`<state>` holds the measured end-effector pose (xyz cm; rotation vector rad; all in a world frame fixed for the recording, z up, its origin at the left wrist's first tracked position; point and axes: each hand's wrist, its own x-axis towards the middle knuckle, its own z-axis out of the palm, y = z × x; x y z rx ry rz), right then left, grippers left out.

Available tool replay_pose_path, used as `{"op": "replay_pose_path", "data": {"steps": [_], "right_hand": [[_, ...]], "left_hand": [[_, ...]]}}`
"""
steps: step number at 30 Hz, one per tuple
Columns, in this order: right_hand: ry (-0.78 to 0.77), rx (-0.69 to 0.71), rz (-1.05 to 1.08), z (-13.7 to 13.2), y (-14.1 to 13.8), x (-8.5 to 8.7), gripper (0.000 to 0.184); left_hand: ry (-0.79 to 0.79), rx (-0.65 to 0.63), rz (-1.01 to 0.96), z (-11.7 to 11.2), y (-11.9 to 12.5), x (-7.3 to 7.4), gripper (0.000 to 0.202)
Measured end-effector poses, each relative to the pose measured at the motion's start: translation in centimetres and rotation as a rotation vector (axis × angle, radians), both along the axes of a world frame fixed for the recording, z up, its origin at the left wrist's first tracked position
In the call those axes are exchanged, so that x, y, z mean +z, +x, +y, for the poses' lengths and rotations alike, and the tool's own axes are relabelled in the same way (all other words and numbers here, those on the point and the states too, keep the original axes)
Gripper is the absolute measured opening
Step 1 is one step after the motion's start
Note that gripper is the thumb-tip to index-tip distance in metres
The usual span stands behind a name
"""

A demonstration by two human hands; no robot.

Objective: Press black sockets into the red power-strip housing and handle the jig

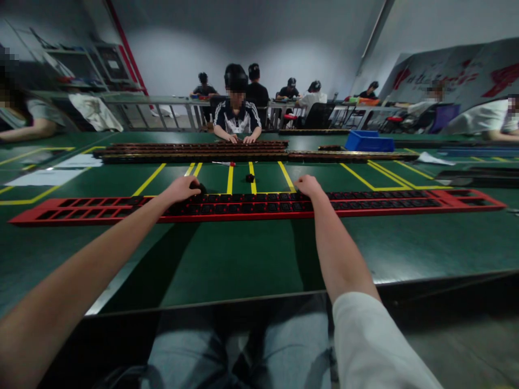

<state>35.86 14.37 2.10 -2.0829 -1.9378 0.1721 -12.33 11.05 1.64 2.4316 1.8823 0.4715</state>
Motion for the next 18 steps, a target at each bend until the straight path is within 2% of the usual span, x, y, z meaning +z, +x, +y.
{"op": "replay_pose_path", "data": {"steps": [5, 8, 10, 14, 18], "right_hand": [[0.000, 0.011, -0.013, 0.0, 0.2, 0.1, 0.035], [0.003, 0.019, -0.020, 0.2, 0.3, 0.0, 0.033], [0.008, 0.019, -0.025, 0.4, 0.4, -0.2, 0.032], [0.007, 0.020, -0.048, 0.6, 0.6, -0.4, 0.034], [0.015, 0.019, -0.080, 0.4, 0.7, -0.4, 0.037]], "left_hand": [[0.216, 0.110, -0.319, -2.5, -2.1, 1.3, 0.028], [0.221, 0.155, -0.437, -4.8, -3.8, 1.7, 0.038], [0.191, 0.166, -0.447, -6.3, -5.0, 1.2, 0.044], [0.196, 0.171, -0.323, -8.6, -6.8, -0.1, 0.041], [0.286, 0.250, -0.293, -9.0, -9.3, 0.4, 0.043]]}}
